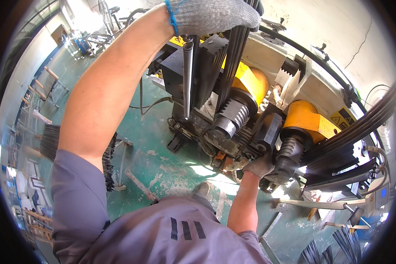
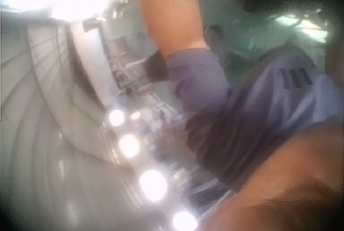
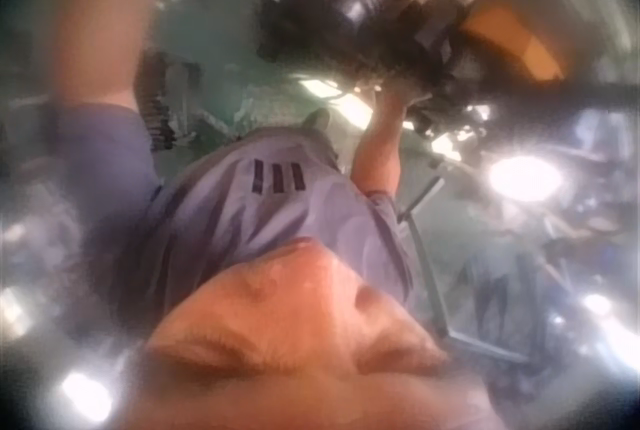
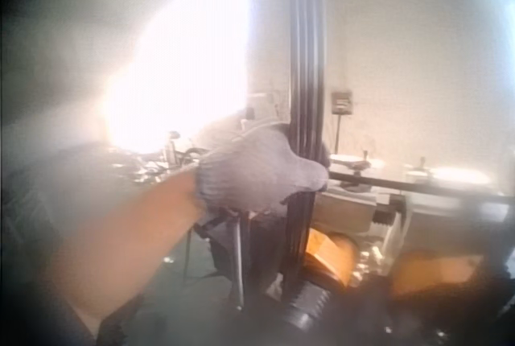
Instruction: The person feeds several metal tubes into a fabrication machine's rollers, retrieves the bent tubes, and carries them to a storage rack. This cycle is repeated several times throughout the clip.
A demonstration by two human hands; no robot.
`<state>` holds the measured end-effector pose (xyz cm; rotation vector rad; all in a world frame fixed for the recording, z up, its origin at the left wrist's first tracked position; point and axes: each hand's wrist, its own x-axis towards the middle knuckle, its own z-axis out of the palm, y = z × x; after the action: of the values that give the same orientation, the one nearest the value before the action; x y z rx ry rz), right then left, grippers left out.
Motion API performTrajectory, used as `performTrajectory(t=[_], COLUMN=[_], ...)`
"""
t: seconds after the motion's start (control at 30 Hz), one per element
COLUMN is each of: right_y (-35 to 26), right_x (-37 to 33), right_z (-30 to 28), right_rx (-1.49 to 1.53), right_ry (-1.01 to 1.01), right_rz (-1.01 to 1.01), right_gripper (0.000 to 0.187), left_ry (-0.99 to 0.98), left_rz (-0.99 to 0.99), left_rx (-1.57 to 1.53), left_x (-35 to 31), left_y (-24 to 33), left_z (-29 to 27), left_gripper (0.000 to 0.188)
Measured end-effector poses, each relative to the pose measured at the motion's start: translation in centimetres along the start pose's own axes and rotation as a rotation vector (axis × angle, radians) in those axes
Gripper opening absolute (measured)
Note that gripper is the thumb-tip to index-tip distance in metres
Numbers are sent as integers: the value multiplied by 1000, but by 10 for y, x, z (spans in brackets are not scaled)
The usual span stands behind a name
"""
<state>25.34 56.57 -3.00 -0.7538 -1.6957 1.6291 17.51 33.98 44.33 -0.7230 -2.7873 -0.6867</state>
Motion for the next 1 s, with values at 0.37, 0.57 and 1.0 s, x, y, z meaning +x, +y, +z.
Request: performTrajectory(t=[0.37,0.57,1.0], right_y=[-51,-52,-61], right_x=[-45,-109,-301], right_z=[-16,-68,126], right_rx=[428,652,-317], right_ry=[93,-8,-603], right_rz=[136,250,-739], right_gripper=[30,30,39], left_ry=[123,467,1128], left_rz=[324,520,-395], left_rx=[-126,-57,-667], left_x=[-38,-139,-623], left_y=[-24,-79,-114], left_z=[-17,-8,-80], left_gripper=[17,10,13])
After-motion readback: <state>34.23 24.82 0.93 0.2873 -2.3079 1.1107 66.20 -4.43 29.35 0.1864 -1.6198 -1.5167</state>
